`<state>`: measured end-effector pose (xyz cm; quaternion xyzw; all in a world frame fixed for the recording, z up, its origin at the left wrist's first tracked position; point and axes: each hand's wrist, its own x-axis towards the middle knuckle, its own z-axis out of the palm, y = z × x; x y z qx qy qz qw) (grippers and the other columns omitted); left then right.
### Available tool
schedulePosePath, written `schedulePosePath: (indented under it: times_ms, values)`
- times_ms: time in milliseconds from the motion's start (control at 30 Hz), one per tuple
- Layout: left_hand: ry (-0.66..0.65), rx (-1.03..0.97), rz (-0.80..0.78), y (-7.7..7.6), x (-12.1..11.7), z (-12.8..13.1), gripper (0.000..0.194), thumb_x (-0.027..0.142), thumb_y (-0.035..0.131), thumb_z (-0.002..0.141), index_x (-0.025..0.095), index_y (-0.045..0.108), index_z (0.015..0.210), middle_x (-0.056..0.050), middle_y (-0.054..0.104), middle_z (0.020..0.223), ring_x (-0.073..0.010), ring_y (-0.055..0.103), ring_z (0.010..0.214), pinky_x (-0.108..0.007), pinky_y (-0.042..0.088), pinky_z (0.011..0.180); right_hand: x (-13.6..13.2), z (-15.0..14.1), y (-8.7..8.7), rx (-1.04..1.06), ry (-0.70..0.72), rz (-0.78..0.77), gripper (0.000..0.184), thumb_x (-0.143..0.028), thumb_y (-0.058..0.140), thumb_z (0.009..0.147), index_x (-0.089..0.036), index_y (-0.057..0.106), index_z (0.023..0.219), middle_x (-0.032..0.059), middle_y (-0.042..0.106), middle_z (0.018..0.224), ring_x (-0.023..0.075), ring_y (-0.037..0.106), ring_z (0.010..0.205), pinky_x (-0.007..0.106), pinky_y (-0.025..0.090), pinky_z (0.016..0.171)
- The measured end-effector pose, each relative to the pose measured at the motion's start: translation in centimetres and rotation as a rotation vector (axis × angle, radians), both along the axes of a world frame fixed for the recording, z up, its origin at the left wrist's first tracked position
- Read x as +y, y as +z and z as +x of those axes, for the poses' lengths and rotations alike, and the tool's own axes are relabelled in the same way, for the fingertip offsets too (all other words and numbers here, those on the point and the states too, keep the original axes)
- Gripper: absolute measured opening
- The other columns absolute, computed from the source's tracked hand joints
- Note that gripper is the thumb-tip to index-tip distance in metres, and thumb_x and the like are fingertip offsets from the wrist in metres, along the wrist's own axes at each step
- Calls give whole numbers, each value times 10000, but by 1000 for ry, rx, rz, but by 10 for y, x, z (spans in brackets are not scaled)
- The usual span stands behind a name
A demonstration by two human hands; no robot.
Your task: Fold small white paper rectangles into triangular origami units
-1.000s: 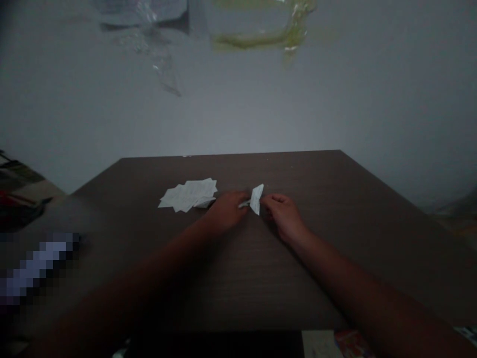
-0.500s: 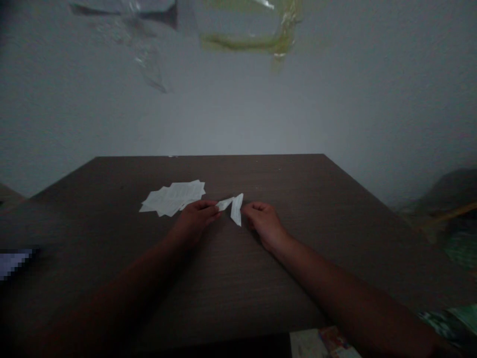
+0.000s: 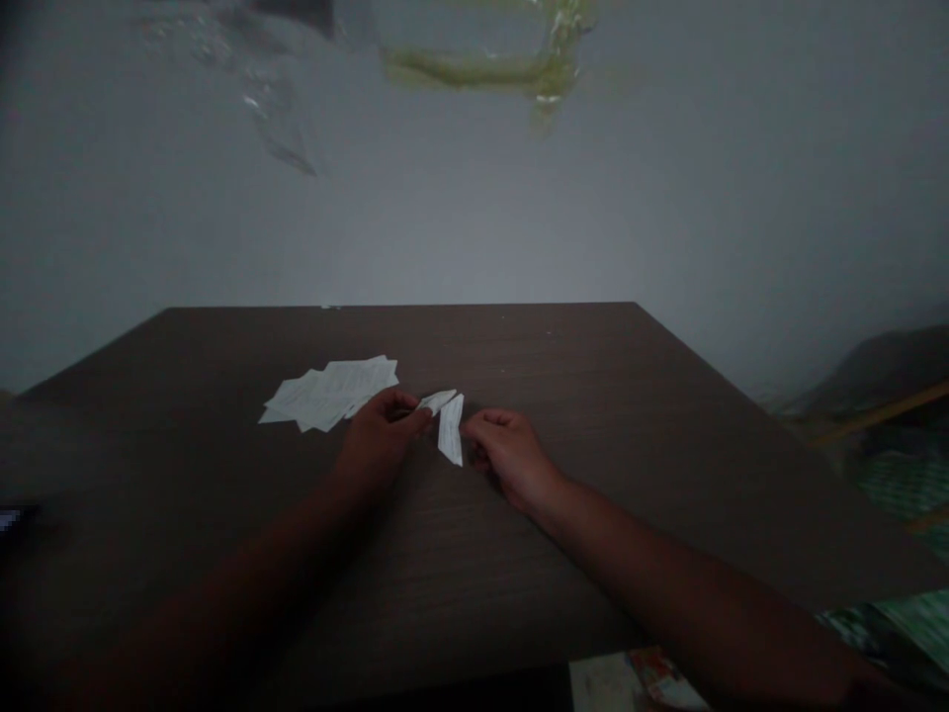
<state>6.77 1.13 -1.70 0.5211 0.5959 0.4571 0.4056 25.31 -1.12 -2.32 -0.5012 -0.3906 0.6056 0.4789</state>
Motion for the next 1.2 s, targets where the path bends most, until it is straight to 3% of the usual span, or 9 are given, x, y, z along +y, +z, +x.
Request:
schedulePosePath:
  times_ms: [267,433,600,800,1200]
  values:
    - [-130,12,80,1,-7,7,73,246,806,869,237,755,920,-28,829,956,-258,824,965,-407,654,948,1,4,1,47,-16,-4,354,-360,873,706,-235,556,612,-35,495,646,126,413,608,295,282,570]
    - [-133,28,166,-8,-4,4,141,154,823,868,240,792,976,-39,843,1050,-270,834,1049,-479,676,1073,4,6,-1,91,-8,-27,364,-373,889,689,-233,563,608,-26,475,641,132,427,619,286,299,556]
    - [-126,41,269,-22,1,4,205,96,869,839,238,807,974,-45,794,1090,-260,816,1013,-497,713,1021,7,6,-1,119,1,-8,385,-408,900,617,-240,554,601,-37,446,633,128,399,614,288,268,549]
    - [-199,-1,427,-33,0,2,185,145,864,886,206,809,1053,-68,755,1165,-232,829,1040,-476,746,1001,6,5,1,99,-28,-10,365,-415,885,605,-244,563,593,-26,473,647,139,428,636,300,301,569]
    - [-294,107,579,-28,-7,-1,244,146,801,931,222,793,1163,-83,746,1261,-253,832,1154,-470,777,990,9,9,-4,81,-28,13,379,-423,897,622,-252,559,610,-33,471,630,136,416,618,296,295,563]
